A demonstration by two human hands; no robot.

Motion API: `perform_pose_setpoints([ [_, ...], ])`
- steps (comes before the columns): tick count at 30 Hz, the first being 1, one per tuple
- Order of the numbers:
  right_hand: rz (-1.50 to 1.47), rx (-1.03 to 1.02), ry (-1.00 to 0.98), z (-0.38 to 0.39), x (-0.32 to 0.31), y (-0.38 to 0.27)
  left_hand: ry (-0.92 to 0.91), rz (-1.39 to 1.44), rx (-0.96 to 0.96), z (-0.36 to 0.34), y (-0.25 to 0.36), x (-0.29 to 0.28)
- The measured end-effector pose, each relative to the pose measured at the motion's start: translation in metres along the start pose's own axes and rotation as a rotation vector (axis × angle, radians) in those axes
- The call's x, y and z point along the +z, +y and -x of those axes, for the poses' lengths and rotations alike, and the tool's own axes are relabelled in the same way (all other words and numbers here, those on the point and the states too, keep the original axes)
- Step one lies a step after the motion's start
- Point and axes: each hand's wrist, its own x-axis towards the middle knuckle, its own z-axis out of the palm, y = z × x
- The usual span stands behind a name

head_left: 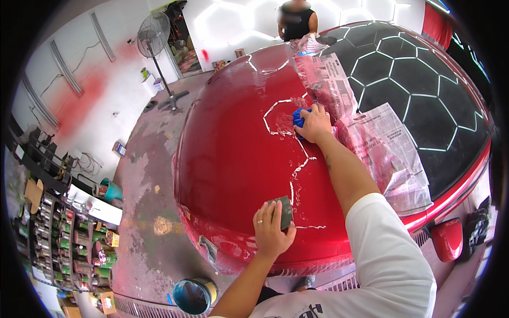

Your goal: The person applies a protective film to the hood of a red car. They use a blue cloth and a squeegee to smooth the film, remove air bubbles, and wipe the surface, while another person assists in the background.

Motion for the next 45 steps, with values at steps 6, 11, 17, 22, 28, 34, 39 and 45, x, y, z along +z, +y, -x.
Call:
perform_pose_setpoints([
  [6, -0.101, -0.154, 0.015, 0.142, -0.029, 0.024, -0.078, -0.029, -0.088, 0.0, 0.003, -0.002],
  [11, -0.175, -0.333, 0.051, 0.256, -0.055, 0.069, -0.104, -0.342, -0.051, 0.003, 0.021, -0.003],
  [17, 0.043, -0.387, 0.083, 0.307, -0.101, 0.089, -0.239, -0.347, -0.062, 0.025, 0.048, 0.004],
  [22, -0.147, -0.341, -0.098, 0.286, -0.093, 0.072, -0.291, -0.232, -0.081, 0.053, 0.065, 0.003],
  [28, -0.15, -0.432, -0.028, 0.218, -0.04, 0.05, -0.4, -0.256, -0.104, 0.052, 0.075, -0.007],
  [34, -0.079, -0.217, 0.02, 0.114, -0.028, 0.037, -0.501, -0.235, -0.105, 0.029, 0.081, -0.011],
  [39, -0.349, -0.253, 0.049, 0.137, -0.011, 0.024, -0.571, -0.238, -0.097, -0.029, 0.013, 0.009],
  [45, -0.482, -0.255, 0.168, 0.137, -0.021, 0.048, -0.61, -0.21, -0.02, -0.237, -0.08, 0.126],
])
